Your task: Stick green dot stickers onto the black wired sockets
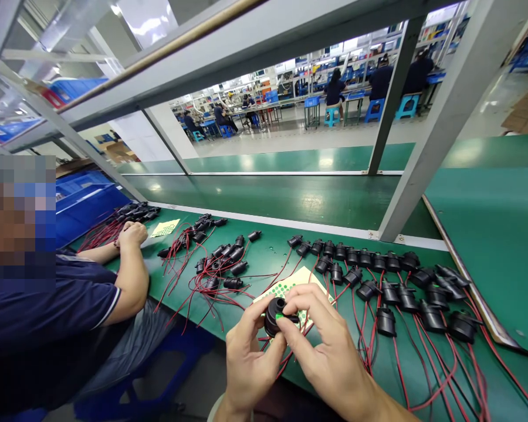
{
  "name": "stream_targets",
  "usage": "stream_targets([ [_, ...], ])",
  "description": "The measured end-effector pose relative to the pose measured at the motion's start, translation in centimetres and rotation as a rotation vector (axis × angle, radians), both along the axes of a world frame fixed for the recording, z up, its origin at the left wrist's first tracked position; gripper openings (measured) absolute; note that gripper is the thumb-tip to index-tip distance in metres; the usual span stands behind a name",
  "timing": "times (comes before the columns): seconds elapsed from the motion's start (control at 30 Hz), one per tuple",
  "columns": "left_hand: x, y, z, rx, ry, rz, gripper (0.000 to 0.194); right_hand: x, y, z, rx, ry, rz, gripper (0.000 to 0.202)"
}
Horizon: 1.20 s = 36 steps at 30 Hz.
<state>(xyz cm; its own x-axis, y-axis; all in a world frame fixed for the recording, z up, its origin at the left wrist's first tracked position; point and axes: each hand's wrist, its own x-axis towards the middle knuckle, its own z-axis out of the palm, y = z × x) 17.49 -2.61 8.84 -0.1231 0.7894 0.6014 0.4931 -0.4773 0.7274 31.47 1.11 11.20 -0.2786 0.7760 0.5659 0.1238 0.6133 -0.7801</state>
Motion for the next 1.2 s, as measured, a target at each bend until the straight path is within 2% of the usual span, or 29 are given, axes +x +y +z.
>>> stream_targets([
  [0.23, 0.0, -0.2, 0.6, 0.003, 0.026, 0.029, 0.047, 0.6, 0.0, -0.1, -0.001, -0.041, 0.071, 0.009],
  [0.47, 0.0, -0.2, 0.3, -0.029, 0.016, 0.009, 0.044, 1.1, 0.1, 0.1, -0.055, -0.049, 0.117, 0.010],
  [0.6, 0.2, -0.3, 0.4, -0.026, 0.011, 0.011, 0.043, 0.7, -0.1, -0.1, 0.035, -0.050, 0.041, 0.009],
  [0.73, 0.2, -0.3, 0.6, 0.016, 0.048, 0.037, 0.042, 0.4, -0.3, -0.5, 0.180, -0.080, -0.003, 0.016],
  [0.87, 0.2, -0.3, 0.9, 0.075, 0.116, 0.063, 0.042, 0.5, -0.7, -1.0, 0.243, -0.095, -0.037, 0.021],
  [1.1, 0.0, -0.3, 0.3, 0.009, 0.111, 0.063, 0.042, 0.5, -0.6, -1.9, 0.283, -0.155, -0.067, 0.022],
  [1.2, -0.1, -0.3, 0.0, -0.059, 0.041, 0.044, 0.041, 0.7, -0.4, -2.1, 0.315, -0.166, -0.059, 0.024],
])
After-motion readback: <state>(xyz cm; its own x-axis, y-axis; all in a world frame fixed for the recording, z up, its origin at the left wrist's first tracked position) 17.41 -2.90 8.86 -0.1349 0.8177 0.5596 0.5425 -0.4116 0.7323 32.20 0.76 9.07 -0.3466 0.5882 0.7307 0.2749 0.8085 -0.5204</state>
